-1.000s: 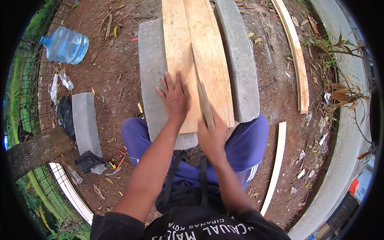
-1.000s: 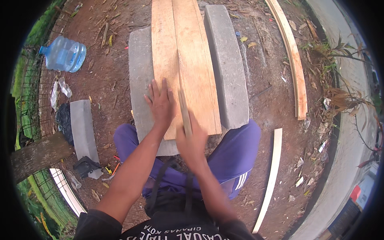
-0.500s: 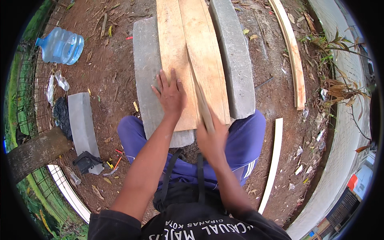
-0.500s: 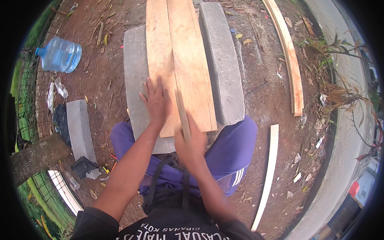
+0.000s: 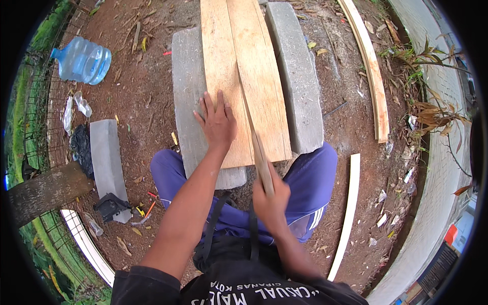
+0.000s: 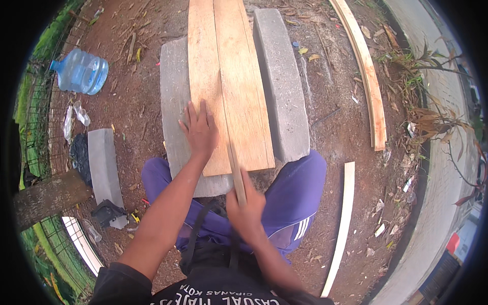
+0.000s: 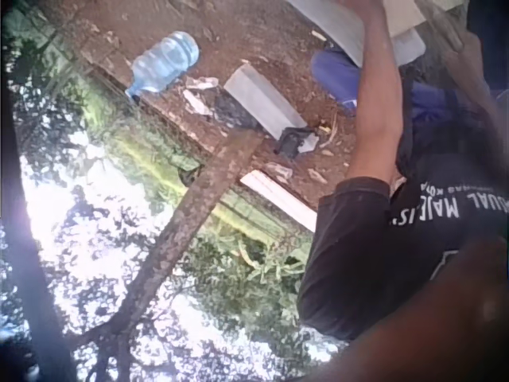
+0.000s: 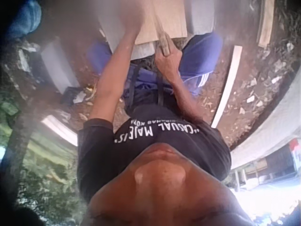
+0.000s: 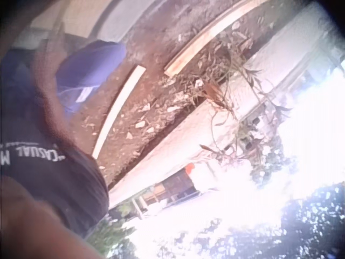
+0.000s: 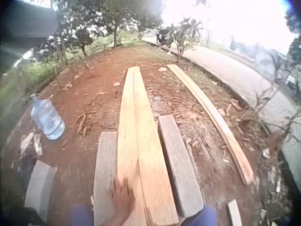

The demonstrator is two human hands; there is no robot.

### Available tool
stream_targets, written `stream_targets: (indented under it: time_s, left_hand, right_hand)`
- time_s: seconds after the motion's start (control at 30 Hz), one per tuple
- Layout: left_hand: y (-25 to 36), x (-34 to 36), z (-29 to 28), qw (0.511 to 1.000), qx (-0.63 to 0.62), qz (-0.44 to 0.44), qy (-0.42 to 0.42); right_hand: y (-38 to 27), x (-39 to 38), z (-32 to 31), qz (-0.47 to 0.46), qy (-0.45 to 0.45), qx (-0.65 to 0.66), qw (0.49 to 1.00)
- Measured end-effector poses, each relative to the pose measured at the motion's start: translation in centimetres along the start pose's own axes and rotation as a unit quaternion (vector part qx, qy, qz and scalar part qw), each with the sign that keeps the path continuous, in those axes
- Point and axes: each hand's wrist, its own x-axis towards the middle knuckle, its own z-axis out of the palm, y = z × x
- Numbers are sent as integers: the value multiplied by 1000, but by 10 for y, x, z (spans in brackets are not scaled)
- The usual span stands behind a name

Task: The person uses a hand saw to cut a long wooden plank into several thin strips while sitting on the ground. After cutting, the person stacks the strips and moves a large plywood sheet.

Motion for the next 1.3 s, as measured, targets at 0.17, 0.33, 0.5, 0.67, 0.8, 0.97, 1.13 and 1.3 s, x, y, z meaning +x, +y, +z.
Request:
stream_targets:
  time_s: [0.17, 0.33, 0.5, 0.67, 0.8, 0.97, 1.13, 1.3]
  left_hand:
    - [10, 0, 9, 999, 3, 33, 10]
    - [-2, -1, 5, 1000, 5, 10, 7]
    - [9, -2, 9, 1000, -10, 4, 8]
    - [5, -2, 11, 1000, -2, -4, 16]
    - [7, -2, 11, 1000, 11, -6, 4]
    - [10, -1, 8, 1000, 14, -22, -16]
    - [11, -2, 7, 1000, 9, -21, -19]
    - [10, -2, 8, 999, 19, -20, -21]
  right_hand:
    - [11, 188, 86, -52, 35, -26, 998]
    - [-43, 125, 43, -62, 32, 72, 995]
    - [-15, -16, -57, -99, 97, 22, 990]
    - [21, -25, -63, -37, 97, 37, 994]
    - [36, -10, -58, -30, 106, 48, 993]
    - [37, 11, -56, -74, 108, 30, 991]
    - [44, 25, -55, -85, 105, 36, 990]
    - [42, 14, -66, -61, 78, 27, 995]
